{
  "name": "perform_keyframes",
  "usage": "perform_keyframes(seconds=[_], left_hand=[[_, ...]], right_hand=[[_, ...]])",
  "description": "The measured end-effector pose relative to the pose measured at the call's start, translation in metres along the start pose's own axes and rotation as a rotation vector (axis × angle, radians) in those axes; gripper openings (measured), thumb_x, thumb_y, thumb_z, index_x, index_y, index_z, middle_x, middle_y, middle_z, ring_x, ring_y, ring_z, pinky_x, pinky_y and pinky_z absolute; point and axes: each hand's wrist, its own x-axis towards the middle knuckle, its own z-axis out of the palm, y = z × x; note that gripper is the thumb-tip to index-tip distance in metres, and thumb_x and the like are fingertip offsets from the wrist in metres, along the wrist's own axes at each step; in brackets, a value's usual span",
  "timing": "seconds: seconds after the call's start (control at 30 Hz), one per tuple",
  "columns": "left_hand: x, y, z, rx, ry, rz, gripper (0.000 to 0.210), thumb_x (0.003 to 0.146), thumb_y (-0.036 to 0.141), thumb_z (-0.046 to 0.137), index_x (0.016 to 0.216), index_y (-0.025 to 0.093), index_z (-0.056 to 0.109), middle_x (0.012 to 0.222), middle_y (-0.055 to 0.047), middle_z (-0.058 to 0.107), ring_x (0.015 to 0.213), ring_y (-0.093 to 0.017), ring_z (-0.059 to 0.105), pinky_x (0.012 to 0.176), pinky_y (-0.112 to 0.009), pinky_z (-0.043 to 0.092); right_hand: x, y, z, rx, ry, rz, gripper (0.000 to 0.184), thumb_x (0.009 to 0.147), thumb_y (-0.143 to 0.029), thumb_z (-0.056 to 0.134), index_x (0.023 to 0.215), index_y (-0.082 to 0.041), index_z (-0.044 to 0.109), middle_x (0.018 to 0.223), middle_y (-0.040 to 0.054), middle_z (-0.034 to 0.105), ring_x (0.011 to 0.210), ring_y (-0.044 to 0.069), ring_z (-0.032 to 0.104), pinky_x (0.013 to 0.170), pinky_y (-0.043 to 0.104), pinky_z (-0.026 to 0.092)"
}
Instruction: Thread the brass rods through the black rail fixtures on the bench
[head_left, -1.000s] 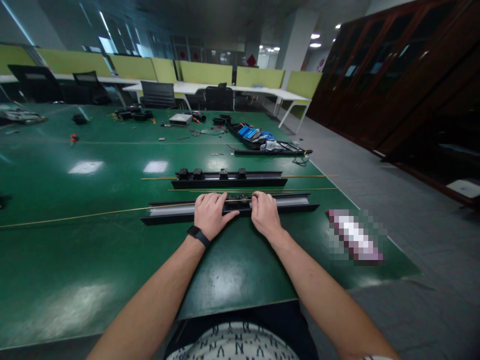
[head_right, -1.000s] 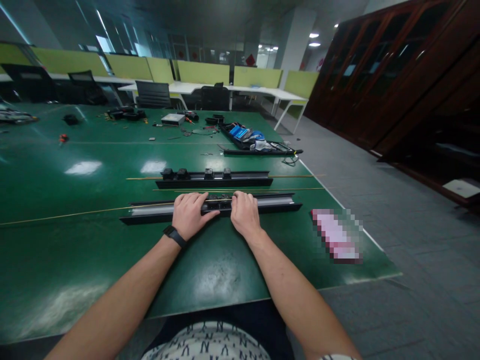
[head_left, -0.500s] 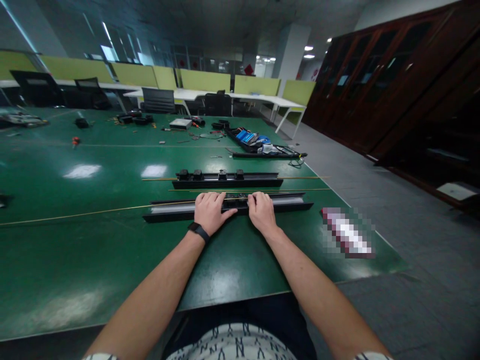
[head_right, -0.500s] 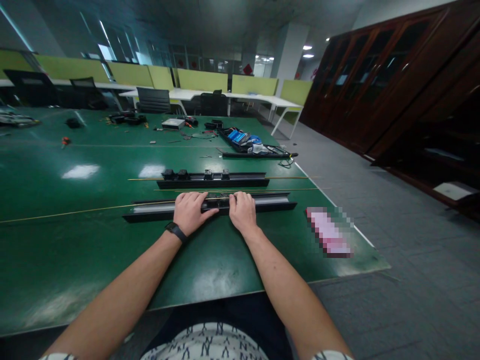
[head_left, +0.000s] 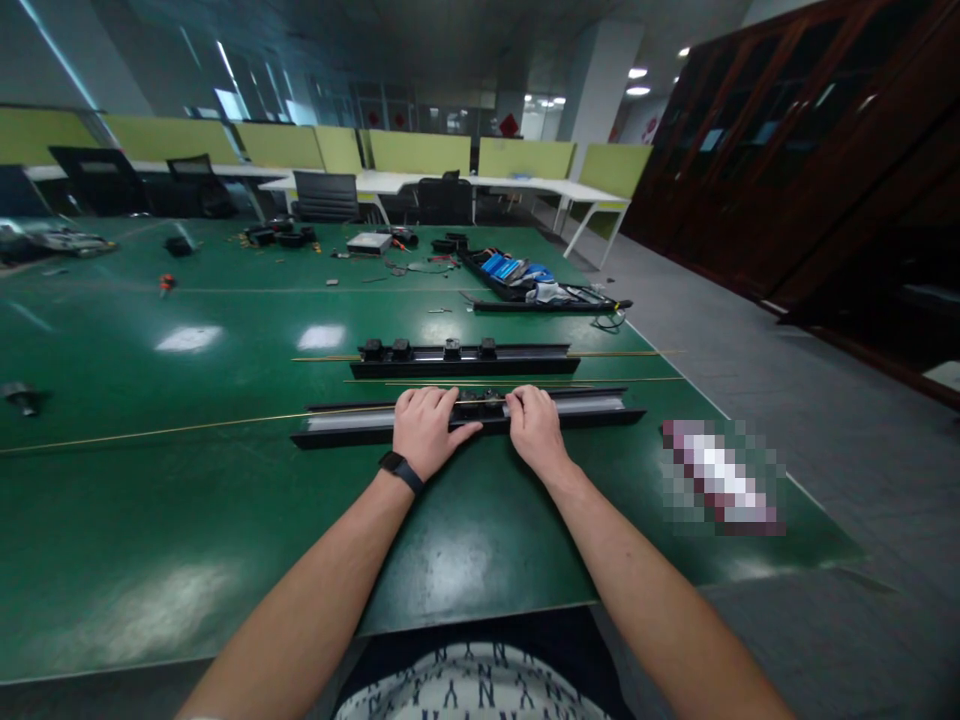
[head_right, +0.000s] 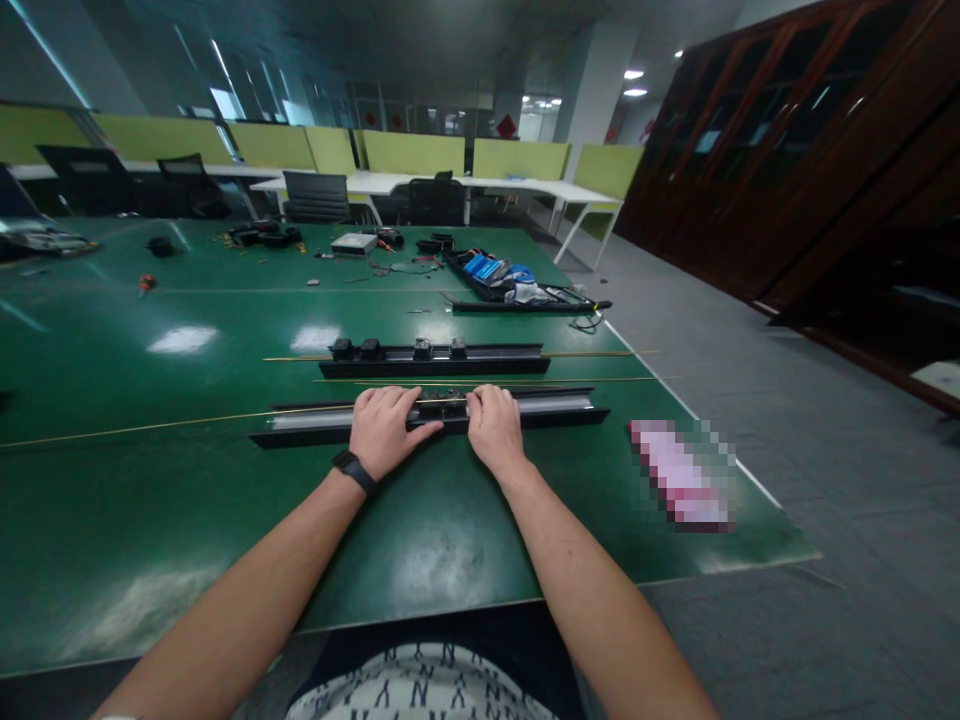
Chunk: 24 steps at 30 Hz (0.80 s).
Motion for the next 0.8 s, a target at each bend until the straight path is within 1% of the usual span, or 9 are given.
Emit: perform_keyframes(seconds=[0.37, 0.8], left_hand=[[0.0001, 0.0004, -0.0001, 0.004, -0.004, 0.000, 0.056, 0.087, 0.064, 0.068, 0.122, 0.019, 0.068, 0.115, -0.013, 0.075, 0.112, -0.031, 0.065, 0.102, -0.049, 0.038], [0.0001, 0.0006, -0.0024, 0.000, -0.014, -0.004, 0.057, 0.087, 0.064, 0.068, 0.123, 0.020, 0.068, 0.117, -0.013, 0.075, 0.114, -0.032, 0.065, 0.103, -0.048, 0.039]], right_hand=[[0.0013, -0.0004, -0.0031, 0.012, -0.057, 0.023, 0.025, 0.106, -0.037, 0.040, 0.098, -0.023, 0.059, 0.098, 0.0077, 0.070, 0.091, 0.025, 0.057, 0.082, 0.038, 0.037], [0.0027, -0.0036, -0.0055, 0.089, -0.080, 0.038, 0.020, 0.103, -0.034, 0.045, 0.093, -0.024, 0.058, 0.098, 0.0066, 0.070, 0.092, 0.025, 0.057, 0.083, 0.039, 0.039]])
